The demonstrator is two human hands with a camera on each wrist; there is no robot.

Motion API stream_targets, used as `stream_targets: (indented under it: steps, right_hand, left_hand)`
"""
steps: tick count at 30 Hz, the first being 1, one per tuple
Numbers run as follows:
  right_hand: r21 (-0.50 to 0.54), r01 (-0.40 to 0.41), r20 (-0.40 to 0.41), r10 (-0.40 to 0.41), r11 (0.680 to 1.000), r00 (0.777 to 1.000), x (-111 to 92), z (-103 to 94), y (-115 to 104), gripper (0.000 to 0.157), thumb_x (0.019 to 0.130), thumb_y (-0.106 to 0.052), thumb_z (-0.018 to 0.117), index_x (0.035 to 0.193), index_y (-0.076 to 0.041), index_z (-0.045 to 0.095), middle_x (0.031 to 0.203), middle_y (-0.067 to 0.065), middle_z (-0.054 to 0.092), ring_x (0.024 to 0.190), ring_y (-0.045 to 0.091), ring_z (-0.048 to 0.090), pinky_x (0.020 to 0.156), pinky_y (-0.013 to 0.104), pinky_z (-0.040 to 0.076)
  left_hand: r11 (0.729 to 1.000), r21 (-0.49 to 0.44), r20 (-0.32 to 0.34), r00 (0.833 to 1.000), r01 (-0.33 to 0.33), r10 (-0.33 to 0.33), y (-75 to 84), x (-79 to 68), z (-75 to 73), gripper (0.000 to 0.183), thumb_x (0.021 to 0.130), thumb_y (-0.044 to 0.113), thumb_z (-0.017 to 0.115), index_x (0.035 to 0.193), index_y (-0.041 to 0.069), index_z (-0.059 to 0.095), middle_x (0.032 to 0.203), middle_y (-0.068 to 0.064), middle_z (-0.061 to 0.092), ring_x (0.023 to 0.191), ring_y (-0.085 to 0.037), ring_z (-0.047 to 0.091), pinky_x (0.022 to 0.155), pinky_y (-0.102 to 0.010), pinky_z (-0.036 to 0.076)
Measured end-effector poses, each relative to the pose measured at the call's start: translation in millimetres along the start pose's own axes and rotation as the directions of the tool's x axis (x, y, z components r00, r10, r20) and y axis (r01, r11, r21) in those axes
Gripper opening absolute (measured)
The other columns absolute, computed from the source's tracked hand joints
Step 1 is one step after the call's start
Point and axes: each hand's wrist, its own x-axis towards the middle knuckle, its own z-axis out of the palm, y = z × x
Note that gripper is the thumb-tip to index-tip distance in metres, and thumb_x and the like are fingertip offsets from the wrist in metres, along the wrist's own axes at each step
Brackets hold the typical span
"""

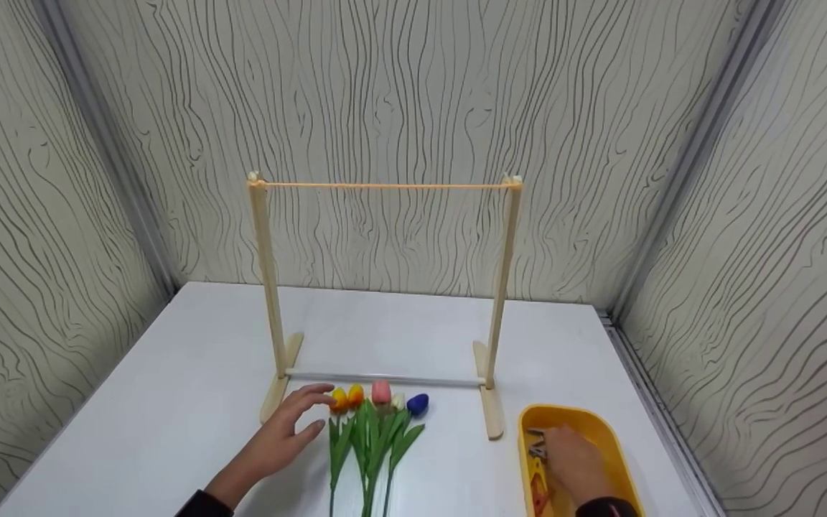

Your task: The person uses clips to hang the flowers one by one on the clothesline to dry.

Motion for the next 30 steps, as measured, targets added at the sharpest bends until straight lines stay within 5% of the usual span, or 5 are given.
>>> stream_targets:
  steps: [8,14,21,25,30]
  right_hand:
    - [0.038,0.043,-0.119,-0.038,0.998,0.992,-3.1,-22.3,4.3,0.02,0.092,-0.007,0.08,0.103,0.003,0.066,0.093,0.008,0.073,0.086,0.023,0.066,0.088,0.054,0.062]
    - [0.124,0.1,-0.166,-0.079,0.987,0.983,-8.6,-44.8,4.7,0.035,0.09,-0.01,0.082,0.114,0.005,0.061,0.103,0.015,0.074,0.094,0.027,0.071,0.082,0.05,0.063]
    - [0.349,0.135,-0.331,-0.013,0.927,0.944,-21.6,-72.3,-20.9,0.034,0.096,-0.016,0.078,0.123,0.003,0.071,0.119,0.023,0.075,0.114,0.041,0.072,0.103,0.061,0.06]
    - [0.463,0.225,-0.415,-0.014,0.857,0.91,-33.0,-76.1,-61.3,0.036,0.099,-0.014,0.078,0.131,0.0,0.073,0.128,0.022,0.07,0.123,0.043,0.071,0.101,0.042,0.065]
    - [0.527,0.357,-0.458,-0.096,0.771,0.884,-45.1,-77.6,-113.9,0.041,0.1,-0.009,0.076,0.141,-0.006,0.071,0.127,0.014,0.071,0.115,0.023,0.072,0.09,0.01,0.057]
  left_hand:
    - [0.999,0.03,-0.029,0.999,-0.031,0.032,1.7,2.3,-5.7,0.059,0.11,0.028,0.064,0.166,0.025,0.046,0.177,-0.006,0.039,0.166,-0.04,0.034,0.129,-0.071,0.034]
    - [0.999,0.01,-0.038,0.998,-0.053,0.053,3.5,3.2,-9.4,0.068,0.111,0.05,0.057,0.172,0.028,0.033,0.182,-0.004,0.03,0.17,-0.043,0.02,0.129,-0.08,0.023]
    - [0.998,-0.056,-0.033,0.999,-0.015,0.013,10.3,6.4,-7.5,0.065,0.112,0.048,0.056,0.172,0.034,0.033,0.182,-0.002,0.03,0.171,-0.04,0.019,0.129,-0.08,0.023]
    - [0.994,-0.112,-0.032,0.999,0.001,-0.004,18.4,9.9,-6.9,0.064,0.113,0.045,0.056,0.172,0.036,0.032,0.183,-0.002,0.028,0.171,-0.04,0.018,0.13,-0.08,0.021]
    - [0.975,-0.219,-0.023,1.0,-0.026,0.021,34.8,15.1,-7.2,0.063,0.115,0.042,0.052,0.173,0.036,0.029,0.183,-0.005,0.025,0.171,-0.04,0.02,0.132,-0.077,0.02]
